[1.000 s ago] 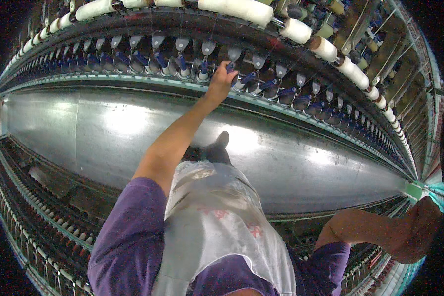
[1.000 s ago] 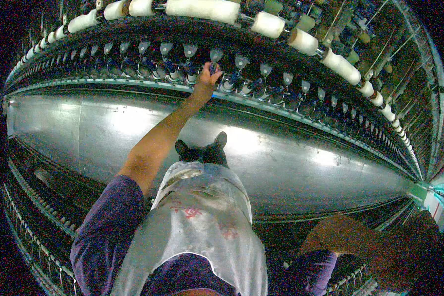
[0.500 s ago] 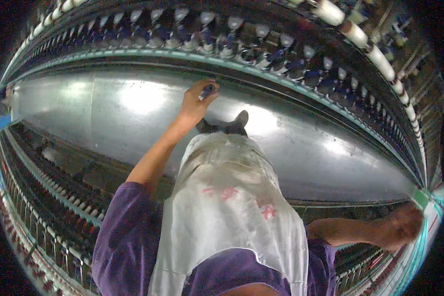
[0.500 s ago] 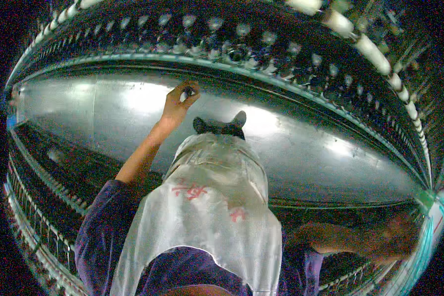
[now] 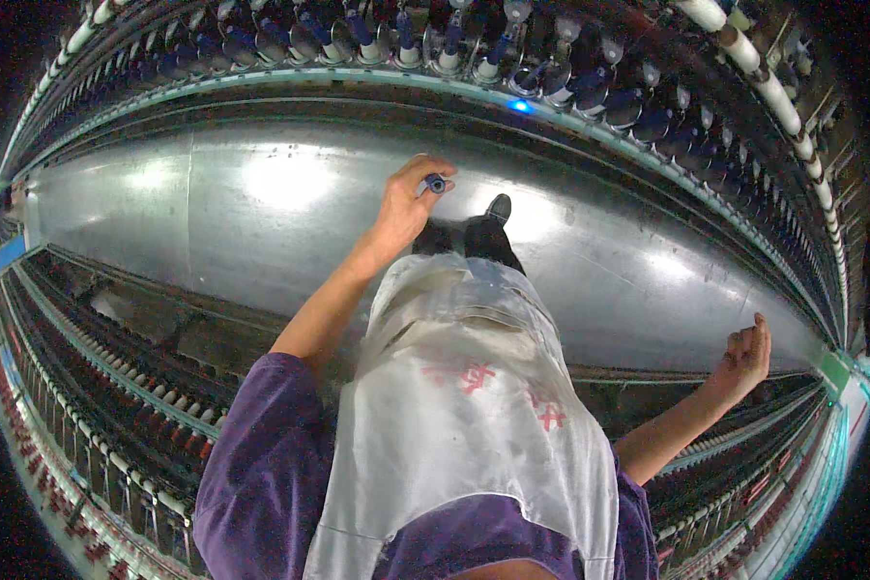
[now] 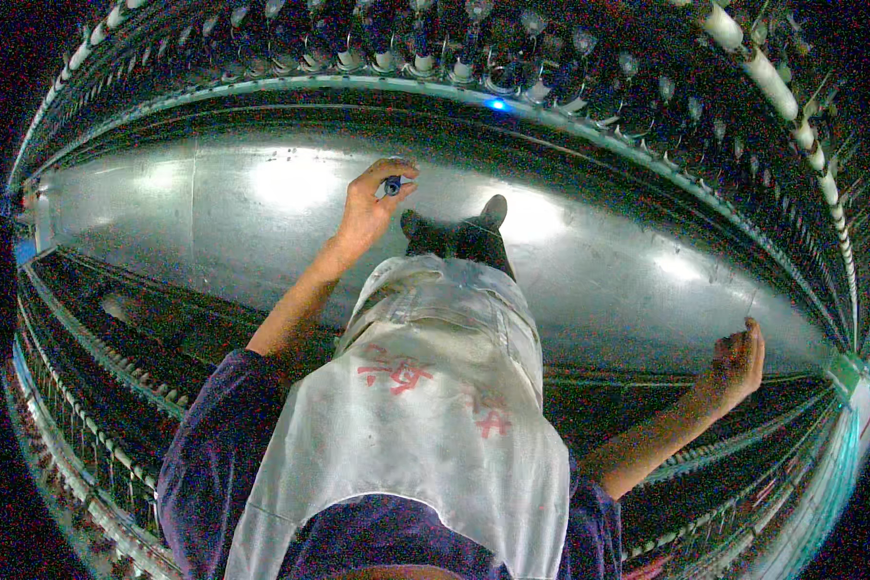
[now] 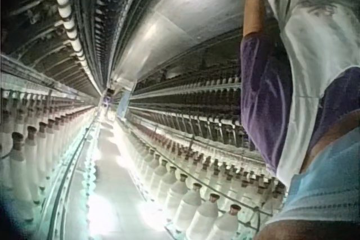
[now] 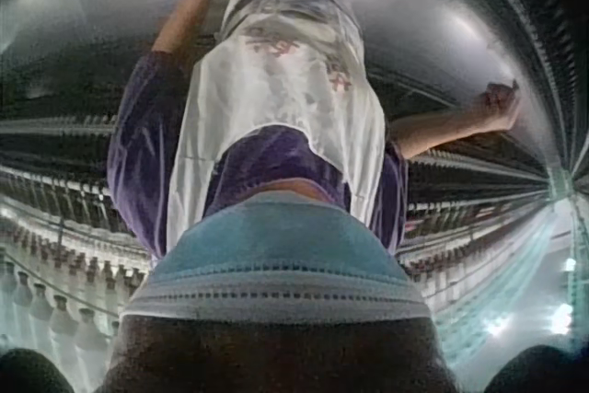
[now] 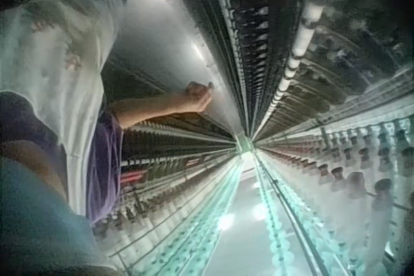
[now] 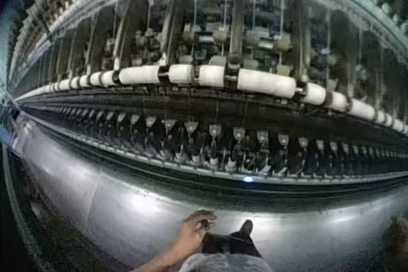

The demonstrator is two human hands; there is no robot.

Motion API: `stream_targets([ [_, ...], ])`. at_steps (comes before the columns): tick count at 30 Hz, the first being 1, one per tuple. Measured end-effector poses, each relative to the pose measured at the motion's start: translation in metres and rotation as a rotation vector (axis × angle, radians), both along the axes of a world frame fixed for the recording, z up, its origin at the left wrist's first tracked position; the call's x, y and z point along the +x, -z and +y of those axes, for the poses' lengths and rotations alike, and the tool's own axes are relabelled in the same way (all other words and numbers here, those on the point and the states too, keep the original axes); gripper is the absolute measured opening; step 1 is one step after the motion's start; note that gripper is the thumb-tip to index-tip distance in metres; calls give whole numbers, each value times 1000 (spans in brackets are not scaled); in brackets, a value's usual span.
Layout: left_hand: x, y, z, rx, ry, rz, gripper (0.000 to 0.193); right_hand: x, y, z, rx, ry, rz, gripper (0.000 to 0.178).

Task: The person operates a textile machine by inserting white and pink spools into slots, threading yarn through guides, and adjusting components. They walk between machines, retrieve spools from a bag, and place them into the machine while handling yarn with both hands.

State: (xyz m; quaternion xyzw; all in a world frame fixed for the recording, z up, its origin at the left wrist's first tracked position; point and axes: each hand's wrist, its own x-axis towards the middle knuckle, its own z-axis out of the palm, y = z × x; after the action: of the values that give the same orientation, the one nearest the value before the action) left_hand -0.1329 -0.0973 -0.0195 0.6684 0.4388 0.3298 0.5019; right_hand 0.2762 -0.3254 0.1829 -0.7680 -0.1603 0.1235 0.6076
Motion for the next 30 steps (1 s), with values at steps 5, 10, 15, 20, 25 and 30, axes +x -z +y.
stream_targets([
  [5,-22,-7,-20,43,7,-9,22,-61,54,17,-341,-160,-144,20],
  [10,-40,-21,-59,44,-55,35,18,-146,113,61,-533,-707,-187,24],
  [15,-45,-33,-111,45,-155,132,17,-237,153,89,-424,-1406,-7,69],
  [20,-44,-35,-153,-48,-255,211,19,-272,182,65,-503,-1634,48,72],
  [25,-42,-26,-177,2,-266,182,19,-263,182,27,-473,-1657,149,27],
  [30,-47,-13,-182,-20,-218,171,20,-247,183,3,-482,-1448,455,15],
])
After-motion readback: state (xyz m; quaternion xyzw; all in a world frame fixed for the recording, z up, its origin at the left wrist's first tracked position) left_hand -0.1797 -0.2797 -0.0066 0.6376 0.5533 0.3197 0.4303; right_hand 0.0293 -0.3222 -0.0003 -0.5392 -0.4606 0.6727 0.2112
